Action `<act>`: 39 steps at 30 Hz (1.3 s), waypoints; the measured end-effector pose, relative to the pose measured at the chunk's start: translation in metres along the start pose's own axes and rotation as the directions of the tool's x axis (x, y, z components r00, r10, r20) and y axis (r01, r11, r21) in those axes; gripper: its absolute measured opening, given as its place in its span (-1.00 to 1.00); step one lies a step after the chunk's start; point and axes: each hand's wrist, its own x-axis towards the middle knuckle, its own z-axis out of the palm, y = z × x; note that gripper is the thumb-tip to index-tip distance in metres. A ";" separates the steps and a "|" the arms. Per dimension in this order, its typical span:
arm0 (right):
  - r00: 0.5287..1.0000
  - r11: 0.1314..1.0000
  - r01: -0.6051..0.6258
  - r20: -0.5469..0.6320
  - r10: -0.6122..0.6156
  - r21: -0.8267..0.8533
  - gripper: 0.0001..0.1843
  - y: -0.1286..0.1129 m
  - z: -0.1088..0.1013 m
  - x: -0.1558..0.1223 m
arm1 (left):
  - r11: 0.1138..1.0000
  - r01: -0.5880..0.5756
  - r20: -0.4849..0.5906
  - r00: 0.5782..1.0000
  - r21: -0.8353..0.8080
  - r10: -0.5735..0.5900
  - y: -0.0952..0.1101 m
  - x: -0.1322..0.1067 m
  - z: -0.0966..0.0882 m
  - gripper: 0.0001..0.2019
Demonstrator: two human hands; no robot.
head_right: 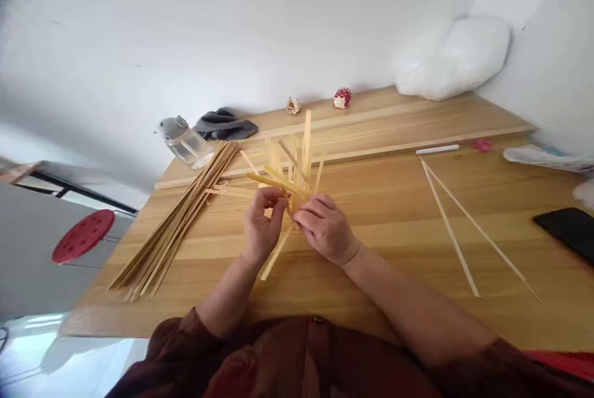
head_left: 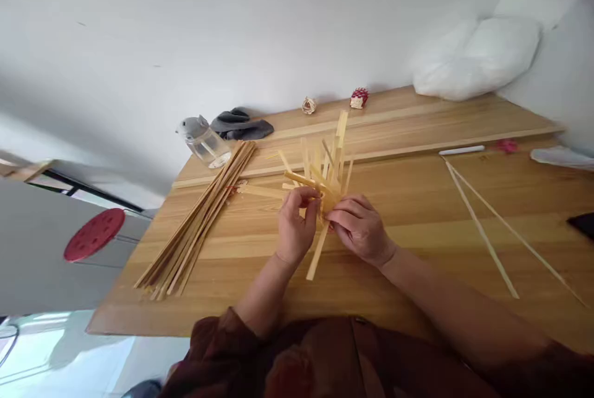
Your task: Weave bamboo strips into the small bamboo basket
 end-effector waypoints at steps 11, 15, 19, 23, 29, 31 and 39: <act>1.000 1.000 0.010 0.010 -0.010 0.001 -0.79 0.004 0.002 0.002 | 0.960 -0.085 0.042 0.996 0.266 0.077 -0.007 -0.001 0.007 -0.73; 1.000 1.000 0.014 0.012 -0.014 -0.001 -0.79 0.004 0.001 0.002 | 0.959 -0.042 0.041 0.999 0.281 0.032 -0.009 -0.005 0.011 -0.66; 1.000 1.000 0.021 0.019 -0.021 -0.013 -0.78 0.006 0.000 0.002 | 0.951 -0.055 0.064 0.997 0.305 0.038 -0.008 -0.005 0.013 -0.63; 0.999 0.999 0.035 0.020 -0.034 -0.021 -0.79 0.004 0.002 0.001 | 0.956 -0.059 0.039 0.998 0.287 0.050 -0.007 -0.001 0.014 -0.74; 0.999 0.999 0.035 0.001 -0.035 0.000 -0.79 -0.003 0.003 0.001 | 0.985 0.152 -0.089 0.985 0.077 -0.145 -0.015 0.002 0.015 -0.84; 0.999 0.999 0.032 0.003 -0.032 0.008 -0.78 -0.004 0.002 0.001 | 0.970 0.241 -0.107 0.964 -0.029 -0.243 -0.015 0.000 0.016 -0.77; 0.998 0.999 -0.035 0.046 0.037 -0.033 -0.83 -0.001 -0.004 0.003 | 0.938 0.289 -0.067 0.949 -0.193 -0.307 0.004 -0.003 0.016 -0.90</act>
